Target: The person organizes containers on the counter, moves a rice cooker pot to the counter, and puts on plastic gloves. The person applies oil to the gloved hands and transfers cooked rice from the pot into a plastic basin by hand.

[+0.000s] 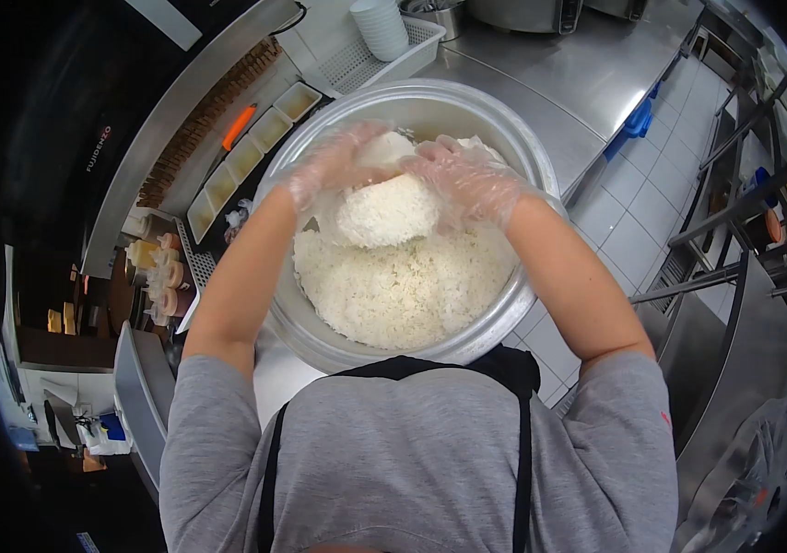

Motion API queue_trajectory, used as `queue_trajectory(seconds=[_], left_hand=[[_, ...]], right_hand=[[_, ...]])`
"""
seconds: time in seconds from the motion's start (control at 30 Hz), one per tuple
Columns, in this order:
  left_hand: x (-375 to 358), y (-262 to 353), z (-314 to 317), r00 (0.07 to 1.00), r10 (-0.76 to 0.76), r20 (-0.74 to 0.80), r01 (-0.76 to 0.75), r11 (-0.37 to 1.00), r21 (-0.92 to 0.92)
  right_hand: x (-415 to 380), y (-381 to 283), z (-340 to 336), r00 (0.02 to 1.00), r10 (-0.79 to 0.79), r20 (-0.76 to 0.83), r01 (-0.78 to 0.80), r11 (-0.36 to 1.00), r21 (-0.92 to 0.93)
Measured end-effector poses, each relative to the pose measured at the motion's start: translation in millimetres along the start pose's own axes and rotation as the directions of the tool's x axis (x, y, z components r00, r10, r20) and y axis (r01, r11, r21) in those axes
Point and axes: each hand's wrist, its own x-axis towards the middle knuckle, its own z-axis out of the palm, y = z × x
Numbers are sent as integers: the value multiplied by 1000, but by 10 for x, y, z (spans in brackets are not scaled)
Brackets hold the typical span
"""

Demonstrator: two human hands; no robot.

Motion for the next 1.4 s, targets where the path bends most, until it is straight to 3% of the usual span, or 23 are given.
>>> queue_trajectory(seconds=[0.03, 0.07, 0.1, 0.17, 0.2, 0.27, 0.33, 0.37, 0.43, 0.47, 0.53, 0.57, 0.63, 0.67, 0.73, 0.77, 0.8, 0.87, 0.93, 1.13, 1.23, 1.33, 1.4], left_hand=[[-97, -34, -40, 993, -23, -112, 7, 990, -140], [-189, -61, -82, 981, -20, -191, 19, 1000, -6], [-320, -36, -205, 982, -20, -188, 20, 1000, -7], [-587, 47, -447, 963, -264, -46, 236, 916, -326], [-724, 150, -496, 963, -265, -44, 237, 916, -324], [-992, 386, -476, 945, -139, 298, 255, 880, -399], [-1017, 511, -138, 933, 36, 359, 93, 937, -337], [-957, 542, 121, 945, 123, 304, -5, 933, -361], [-710, 654, 529, 952, 259, 165, -186, 913, -362], [-524, 728, 648, 948, 307, 80, -263, 902, -342], [-12, 783, 777, 947, 265, 182, -185, 913, -365], [108, 913, 713, 944, 274, 183, -193, 910, -367], [313, 1196, 489, 934, 20, 358, 114, 931, -348], [467, 1209, 580, 933, 38, 358, 94, 934, -344], [780, 1092, 1095, 978, 144, 149, -79, 925, -372], [908, 1016, 1377, 975, 154, 159, -85, 925, -370], [1026, 929, 1649, 989, 146, 14, -138, 958, -252], [1066, 911, 1636, 979, 162, -126, -177, 977, -121], [939, 941, 1212, 961, 186, 204, -131, 958, -257], [1265, 688, 1290, 971, 65, 232, 29, 926, -377], [1339, 633, 1343, 978, 5, 206, 94, 880, -466], [1375, 565, 1404, 988, -76, 133, 142, 775, -616], [1327, 551, 1407, 985, -153, 76, 157, 634, -757]], right_hand=[[60, 39, 34, 999, -18, -34, 19, 999, 38], [108, 71, 37, 999, -18, -33, 20, 999, 41], [158, 98, 27, 998, -20, -61, 24, 998, 66], [316, 143, -12, 996, -23, -92, 31, 995, 91], [423, 153, -34, 998, 50, -27, -47, 994, 98], [606, 287, -34, 992, 119, 44, -123, 987, 100], [786, 476, 10, 1000, -6, 11, 3, 974, 225], [808, 478, -17, 1000, -12, 10, 9, 975, 223], [804, 495, -88, 998, -5, -57, 6, 1000, 23], [777, 536, -83, 998, -4, -56, 5, 1000, 19], [701, 647, -57, 995, 14, -100, 12, 967, 256], [676, 671, -87, 995, 23, -100, 3, 967, 256], [649, 724, -191, 954, 250, -166, -49, 677, 734], [623, 760, -226, 947, 268, -175, -57, 677, 733], [581, 813, -215, 919, 316, -234, -2, 598, 801], [594, 844, -184, 915, 329, -234, -7, 591, 806], [637, 890, -152, 910, 311, -276, 5, 655, 755], [647, 877, -163, 901, 296, -318, 15, 711, 703], [496, 714, -278, 904, 286, -319, -24, 777, 629], [527, 685, -323, 953, 225, -202, -43, 762, 646], [574, 730, -282, 935, 240, -262, -18, 768, 640], [473, 747, -334, 928, 264, -264, -42, 776, 630], [545, 817, -294, 924, 261, -280, -26, 772, 635]])
